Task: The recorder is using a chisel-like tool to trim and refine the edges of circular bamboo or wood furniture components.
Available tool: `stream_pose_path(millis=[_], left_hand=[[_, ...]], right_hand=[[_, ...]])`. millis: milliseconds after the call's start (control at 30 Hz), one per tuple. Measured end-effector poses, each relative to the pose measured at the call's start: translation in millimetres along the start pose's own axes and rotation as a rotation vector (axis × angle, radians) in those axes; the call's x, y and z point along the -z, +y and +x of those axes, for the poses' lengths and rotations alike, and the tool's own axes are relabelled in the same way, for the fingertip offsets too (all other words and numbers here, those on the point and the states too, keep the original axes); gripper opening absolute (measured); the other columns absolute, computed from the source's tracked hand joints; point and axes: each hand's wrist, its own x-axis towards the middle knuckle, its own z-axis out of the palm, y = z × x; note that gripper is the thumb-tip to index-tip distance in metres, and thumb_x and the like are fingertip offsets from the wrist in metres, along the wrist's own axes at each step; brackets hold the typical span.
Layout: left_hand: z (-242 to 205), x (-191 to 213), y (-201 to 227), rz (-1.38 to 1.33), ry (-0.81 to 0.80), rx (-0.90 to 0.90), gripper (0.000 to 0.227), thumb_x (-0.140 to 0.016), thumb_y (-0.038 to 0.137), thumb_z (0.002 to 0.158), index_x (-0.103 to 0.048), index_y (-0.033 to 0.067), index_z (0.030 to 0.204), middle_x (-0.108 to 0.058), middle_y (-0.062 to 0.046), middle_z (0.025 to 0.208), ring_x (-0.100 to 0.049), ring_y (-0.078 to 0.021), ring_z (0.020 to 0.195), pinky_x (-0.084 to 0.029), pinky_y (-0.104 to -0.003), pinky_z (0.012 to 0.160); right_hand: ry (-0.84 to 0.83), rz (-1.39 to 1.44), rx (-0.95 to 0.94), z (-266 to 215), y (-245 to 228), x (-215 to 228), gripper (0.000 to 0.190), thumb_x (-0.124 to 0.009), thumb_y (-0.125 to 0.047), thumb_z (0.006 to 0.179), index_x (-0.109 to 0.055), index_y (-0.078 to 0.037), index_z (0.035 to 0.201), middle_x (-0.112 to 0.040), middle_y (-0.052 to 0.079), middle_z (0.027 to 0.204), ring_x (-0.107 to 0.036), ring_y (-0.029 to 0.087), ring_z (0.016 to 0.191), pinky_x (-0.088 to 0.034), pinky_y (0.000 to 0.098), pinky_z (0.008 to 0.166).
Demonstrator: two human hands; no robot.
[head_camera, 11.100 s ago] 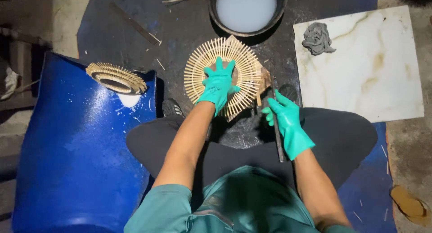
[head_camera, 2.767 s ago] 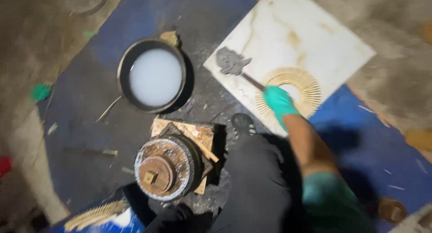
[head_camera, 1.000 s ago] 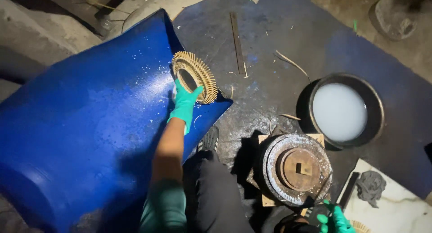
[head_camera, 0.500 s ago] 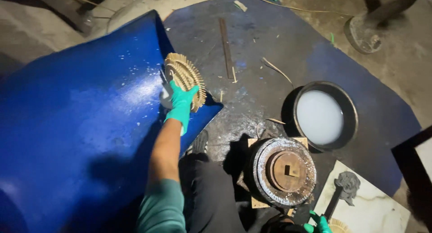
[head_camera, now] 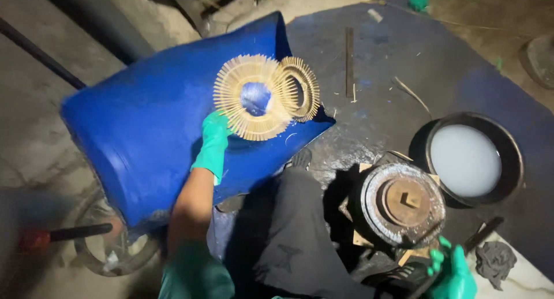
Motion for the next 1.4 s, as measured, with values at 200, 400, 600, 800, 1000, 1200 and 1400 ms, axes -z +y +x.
stream_pose_path(millis=[200, 400, 600, 800, 1000, 1200, 1400], left_hand=[[-102, -115, 83, -0.150, -0.411, -0.072, 0.034, -0.059, 0.006, 0.095, -0.063, 0.0023, 0.129, -0.074, -0.011, 0.111, -0.074, -0.0197, 0.086, -0.062, -0.032, 0.071], [-230, -206, 69, -0.182, -0.772, 0.041, 0.030, -0.062, 0.000, 0.090, -0.066, -0.0024, 0.120, -0.075, -0.011, 0.105, -0.074, -0.0195, 0.086, -0.064, -0.031, 0.075], [-303, -248, 49, 0.016, -1.013, 0.048, 0.035, -0.065, 0.003, 0.100, -0.069, -0.0034, 0.134, -0.069, -0.013, 0.102, -0.054, -0.0178, 0.073, -0.042, -0.030, 0.059], [-343, -284, 45, -0.112, -1.194, 0.184, 0.044, -0.070, 0.000, 0.089, -0.060, -0.0013, 0.132, -0.071, -0.012, 0.125, -0.071, -0.0232, 0.109, -0.058, -0.038, 0.097], [-332, -298, 51, -0.162, -1.100, 0.085, 0.043, -0.069, -0.004, 0.090, -0.060, -0.0024, 0.132, -0.070, -0.013, 0.121, -0.070, -0.0244, 0.104, -0.058, -0.039, 0.094], [-322, -304, 48, -0.088, -1.102, -0.052, 0.040, -0.072, -0.004, 0.092, -0.063, -0.0027, 0.130, -0.072, -0.011, 0.116, -0.070, -0.0201, 0.095, -0.057, -0.034, 0.084], [-321, -289, 48, 0.092, -1.085, -0.196, 0.036, -0.075, -0.002, 0.092, -0.065, -0.0032, 0.127, -0.074, -0.012, 0.113, -0.070, -0.0192, 0.092, -0.059, -0.033, 0.083]], right_hand=[[-0.035, 0.145, -0.003, -34, -61, -143, 0.042, -0.055, -0.041, 0.108, -0.065, -0.007, 0.131, -0.070, 0.005, 0.111, -0.055, 0.009, 0.079, -0.043, 0.0270, 0.070], [-0.074, 0.363, 0.051, -77, -86, -189, 0.039, -0.061, -0.037, 0.101, -0.064, -0.006, 0.125, -0.075, 0.009, 0.110, -0.054, 0.010, 0.066, -0.044, 0.0266, 0.056], [0.023, 0.529, 0.105, -75, -54, -162, 0.024, -0.068, -0.026, 0.098, -0.064, -0.011, 0.116, -0.061, -0.002, 0.081, -0.052, 0.009, 0.060, -0.043, 0.0261, 0.051], [0.225, 0.450, 0.151, -78, -44, -141, 0.028, -0.068, -0.021, 0.099, -0.064, -0.001, 0.119, -0.061, 0.003, 0.083, -0.058, 0.014, 0.060, -0.048, 0.0311, 0.049], [0.336, 0.395, 0.381, -149, -104, -147, 0.053, -0.053, -0.016, 0.101, -0.034, -0.006, 0.150, -0.074, 0.014, 0.105, -0.066, 0.014, 0.063, -0.057, 0.0278, 0.054], [-0.033, 0.156, 0.094, -188, -149, -167, 0.051, -0.058, -0.013, 0.095, -0.056, 0.001, 0.144, -0.078, 0.016, 0.095, -0.063, 0.016, 0.052, -0.047, 0.0292, 0.040], [-0.147, 0.117, 0.000, -188, -162, -185, 0.049, -0.060, -0.017, 0.093, -0.059, -0.007, 0.141, -0.076, 0.012, 0.084, -0.057, 0.013, 0.047, -0.044, 0.0280, 0.038]])
